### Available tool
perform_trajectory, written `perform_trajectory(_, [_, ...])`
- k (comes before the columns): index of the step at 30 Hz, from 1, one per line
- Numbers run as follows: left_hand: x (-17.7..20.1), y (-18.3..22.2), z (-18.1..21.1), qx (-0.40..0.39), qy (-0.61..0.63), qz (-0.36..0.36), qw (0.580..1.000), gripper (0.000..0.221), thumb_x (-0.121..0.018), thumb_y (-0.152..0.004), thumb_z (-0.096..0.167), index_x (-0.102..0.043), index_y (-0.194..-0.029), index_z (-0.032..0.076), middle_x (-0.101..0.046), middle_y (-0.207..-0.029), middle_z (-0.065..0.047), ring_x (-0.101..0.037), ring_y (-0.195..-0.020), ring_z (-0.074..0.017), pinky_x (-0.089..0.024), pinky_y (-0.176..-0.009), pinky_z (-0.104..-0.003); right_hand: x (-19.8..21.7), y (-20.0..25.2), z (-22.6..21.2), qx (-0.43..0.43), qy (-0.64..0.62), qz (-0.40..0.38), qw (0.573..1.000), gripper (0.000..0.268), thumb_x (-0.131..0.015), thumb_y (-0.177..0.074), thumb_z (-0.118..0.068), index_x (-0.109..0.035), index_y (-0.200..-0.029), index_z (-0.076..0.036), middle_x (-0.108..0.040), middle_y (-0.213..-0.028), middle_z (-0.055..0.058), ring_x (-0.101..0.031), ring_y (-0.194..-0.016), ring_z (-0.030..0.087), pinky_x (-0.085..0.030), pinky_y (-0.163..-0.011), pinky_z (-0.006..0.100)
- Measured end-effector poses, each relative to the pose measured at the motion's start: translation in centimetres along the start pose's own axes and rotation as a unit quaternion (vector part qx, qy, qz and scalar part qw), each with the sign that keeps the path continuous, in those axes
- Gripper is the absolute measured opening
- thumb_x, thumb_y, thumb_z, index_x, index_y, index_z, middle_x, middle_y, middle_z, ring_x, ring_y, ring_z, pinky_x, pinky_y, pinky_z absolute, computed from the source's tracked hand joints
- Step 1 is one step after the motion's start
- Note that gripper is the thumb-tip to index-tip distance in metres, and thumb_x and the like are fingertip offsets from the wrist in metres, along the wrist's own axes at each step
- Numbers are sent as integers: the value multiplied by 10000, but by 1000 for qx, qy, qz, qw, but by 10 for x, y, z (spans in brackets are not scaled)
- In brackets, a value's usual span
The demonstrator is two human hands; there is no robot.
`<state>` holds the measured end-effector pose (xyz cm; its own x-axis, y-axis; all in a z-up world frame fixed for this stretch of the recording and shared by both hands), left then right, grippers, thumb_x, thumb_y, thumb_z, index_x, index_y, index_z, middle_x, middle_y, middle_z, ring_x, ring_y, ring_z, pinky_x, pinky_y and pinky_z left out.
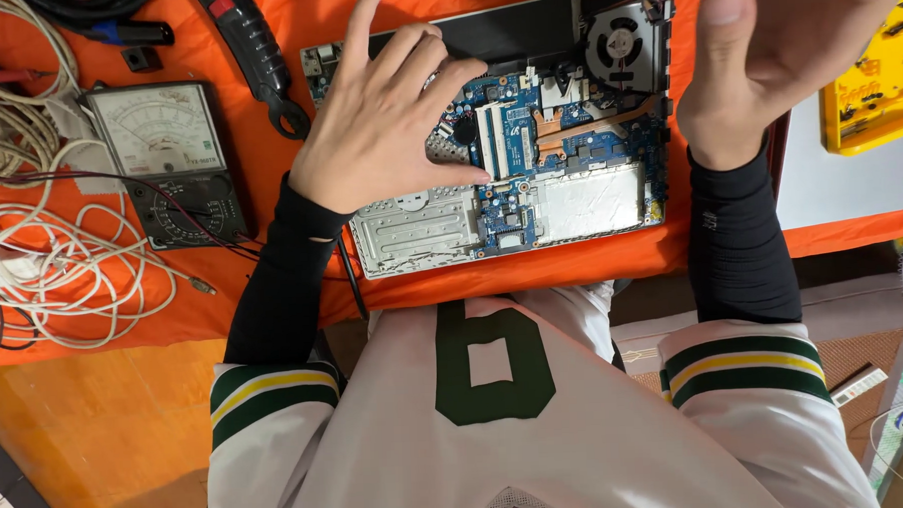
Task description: Disassembling a laptop and removing the internal motherboard components.
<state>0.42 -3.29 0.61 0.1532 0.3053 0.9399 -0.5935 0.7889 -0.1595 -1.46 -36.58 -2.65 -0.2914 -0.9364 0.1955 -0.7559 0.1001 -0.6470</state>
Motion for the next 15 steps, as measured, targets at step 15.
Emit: perform_trajectory(15, [2,-4,6,27,52,-14,998,877,-818,-812,753,-654,-1349,80,-572,-1211,-136,-491,-1310,-353,34,-1231,-687,-13,-2,-9,-27,-38,43,998,527,-689,-1093,56,-401,-1479,-159,-568,-1297,20,-564,-1025,168,-481,-951,317])
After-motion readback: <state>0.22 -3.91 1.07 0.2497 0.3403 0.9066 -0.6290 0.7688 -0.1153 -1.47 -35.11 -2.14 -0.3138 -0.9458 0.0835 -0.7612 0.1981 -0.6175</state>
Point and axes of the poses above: each hand's wrist, its own y-axis away from the middle knuckle, its own x-axis out of the back of the hand, z = x × y, the point moved 4 cm from there along -y, towards the middle knuckle
